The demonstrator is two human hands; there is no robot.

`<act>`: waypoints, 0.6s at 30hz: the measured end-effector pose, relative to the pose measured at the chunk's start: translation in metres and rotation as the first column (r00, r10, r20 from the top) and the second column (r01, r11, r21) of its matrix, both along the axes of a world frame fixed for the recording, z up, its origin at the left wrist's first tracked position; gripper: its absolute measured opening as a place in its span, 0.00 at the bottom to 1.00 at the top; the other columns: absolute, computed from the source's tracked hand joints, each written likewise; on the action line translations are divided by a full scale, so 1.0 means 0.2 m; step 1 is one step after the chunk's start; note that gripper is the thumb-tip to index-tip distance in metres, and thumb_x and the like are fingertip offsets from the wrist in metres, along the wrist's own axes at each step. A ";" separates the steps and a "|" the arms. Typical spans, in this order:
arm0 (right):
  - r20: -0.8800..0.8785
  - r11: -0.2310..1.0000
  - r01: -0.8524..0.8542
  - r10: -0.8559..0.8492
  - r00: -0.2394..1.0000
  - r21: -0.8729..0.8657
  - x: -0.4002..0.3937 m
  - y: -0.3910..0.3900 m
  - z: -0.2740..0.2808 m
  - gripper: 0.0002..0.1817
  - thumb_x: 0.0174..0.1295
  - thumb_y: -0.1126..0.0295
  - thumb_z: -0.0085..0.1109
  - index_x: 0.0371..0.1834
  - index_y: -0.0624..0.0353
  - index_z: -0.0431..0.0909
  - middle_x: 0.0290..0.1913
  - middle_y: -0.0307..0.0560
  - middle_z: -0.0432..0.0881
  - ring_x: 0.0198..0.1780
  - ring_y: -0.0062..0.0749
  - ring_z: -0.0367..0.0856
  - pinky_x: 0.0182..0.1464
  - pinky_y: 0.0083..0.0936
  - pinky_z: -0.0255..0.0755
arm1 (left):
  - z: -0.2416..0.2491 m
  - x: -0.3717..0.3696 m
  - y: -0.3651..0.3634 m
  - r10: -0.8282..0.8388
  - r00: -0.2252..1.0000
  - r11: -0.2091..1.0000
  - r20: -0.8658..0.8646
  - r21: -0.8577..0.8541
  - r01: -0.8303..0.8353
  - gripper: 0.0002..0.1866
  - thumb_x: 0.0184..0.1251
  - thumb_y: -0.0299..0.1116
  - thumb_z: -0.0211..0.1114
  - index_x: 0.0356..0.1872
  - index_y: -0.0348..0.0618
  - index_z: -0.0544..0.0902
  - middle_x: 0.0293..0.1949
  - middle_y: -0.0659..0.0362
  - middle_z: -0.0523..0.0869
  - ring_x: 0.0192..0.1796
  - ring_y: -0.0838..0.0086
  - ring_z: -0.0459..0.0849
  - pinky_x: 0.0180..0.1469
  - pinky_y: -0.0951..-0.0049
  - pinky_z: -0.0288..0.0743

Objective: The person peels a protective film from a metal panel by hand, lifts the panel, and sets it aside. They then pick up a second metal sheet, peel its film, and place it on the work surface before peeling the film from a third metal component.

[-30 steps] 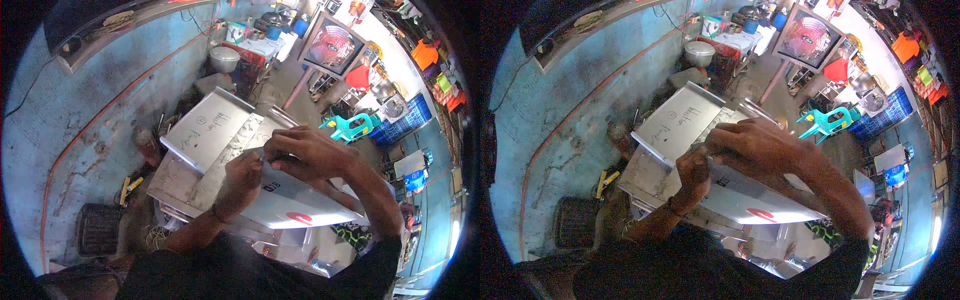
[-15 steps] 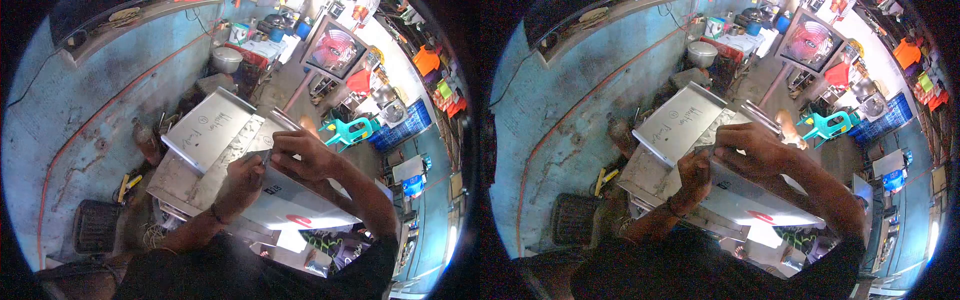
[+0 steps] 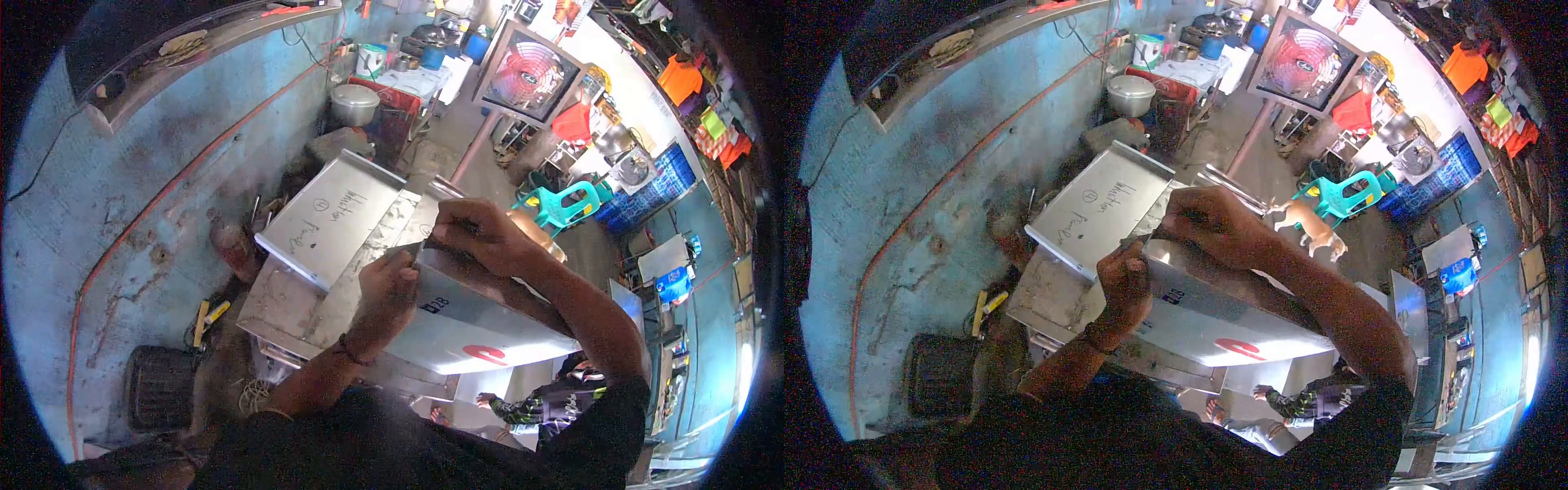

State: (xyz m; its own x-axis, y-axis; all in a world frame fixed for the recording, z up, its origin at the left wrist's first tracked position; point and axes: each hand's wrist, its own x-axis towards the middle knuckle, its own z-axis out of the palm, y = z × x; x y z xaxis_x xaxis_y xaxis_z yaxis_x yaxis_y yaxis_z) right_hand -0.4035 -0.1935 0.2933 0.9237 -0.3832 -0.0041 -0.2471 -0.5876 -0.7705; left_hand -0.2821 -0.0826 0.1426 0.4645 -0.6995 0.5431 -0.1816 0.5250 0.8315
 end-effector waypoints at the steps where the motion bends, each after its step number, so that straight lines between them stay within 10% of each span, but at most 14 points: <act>1: -0.055 0.998 0.033 -0.036 0.998 -0.050 -0.01 -0.01 0.00 0.14 0.71 0.64 0.59 0.34 0.65 0.74 0.29 0.36 0.71 0.37 0.16 0.66 0.39 0.25 0.66 | -0.01 0.00 0.00 -0.002 1.000 1.000 0.000 -0.003 0.002 0.36 0.72 0.68 0.47 0.29 0.38 0.74 0.24 0.55 0.73 0.26 0.68 0.75 0.31 0.70 0.71; 4: -0.037 0.988 0.040 -0.035 0.999 0.151 -0.01 0.01 -0.03 0.15 0.71 0.62 0.59 0.35 0.64 0.74 0.29 0.37 0.72 0.37 0.17 0.67 0.40 0.24 0.66 | -0.01 -0.02 0.01 -0.094 0.993 0.995 -0.072 0.034 0.097 0.35 0.73 0.66 0.49 0.29 0.38 0.74 0.24 0.56 0.72 0.26 0.69 0.74 0.31 0.72 0.70; 6: -0.047 0.995 -0.006 0.011 0.999 0.103 -0.01 0.05 0.02 0.15 0.72 0.61 0.58 0.35 0.64 0.74 0.29 0.37 0.72 0.37 0.17 0.67 0.41 0.24 0.66 | 0.02 -0.07 0.02 -0.199 0.852 0.977 -0.483 -0.036 0.208 0.39 0.66 0.70 0.58 0.34 0.32 0.79 0.30 0.65 0.77 0.33 0.82 0.73 0.33 0.77 0.68; 15: -0.185 0.967 -0.242 0.224 0.957 -0.080 0.02 -0.05 0.06 0.21 0.75 0.56 0.54 0.32 0.64 0.74 0.25 0.41 0.72 0.33 0.22 0.67 0.38 0.32 0.66 | 0.05 0.00 0.01 0.084 0.994 0.996 0.063 -0.016 -0.084 0.35 0.74 0.67 0.45 0.26 0.40 0.71 0.22 0.59 0.69 0.24 0.71 0.71 0.28 0.69 0.68; 18: -0.098 0.983 -0.185 0.185 0.978 0.009 0.02 -0.04 0.02 0.21 0.74 0.56 0.55 0.30 0.64 0.73 0.24 0.39 0.70 0.32 0.20 0.65 0.36 0.31 0.64 | 0.01 -0.01 0.00 -0.028 0.998 1.000 -0.051 -0.010 0.027 0.36 0.74 0.68 0.44 0.26 0.40 0.71 0.22 0.58 0.69 0.24 0.70 0.74 0.28 0.68 0.69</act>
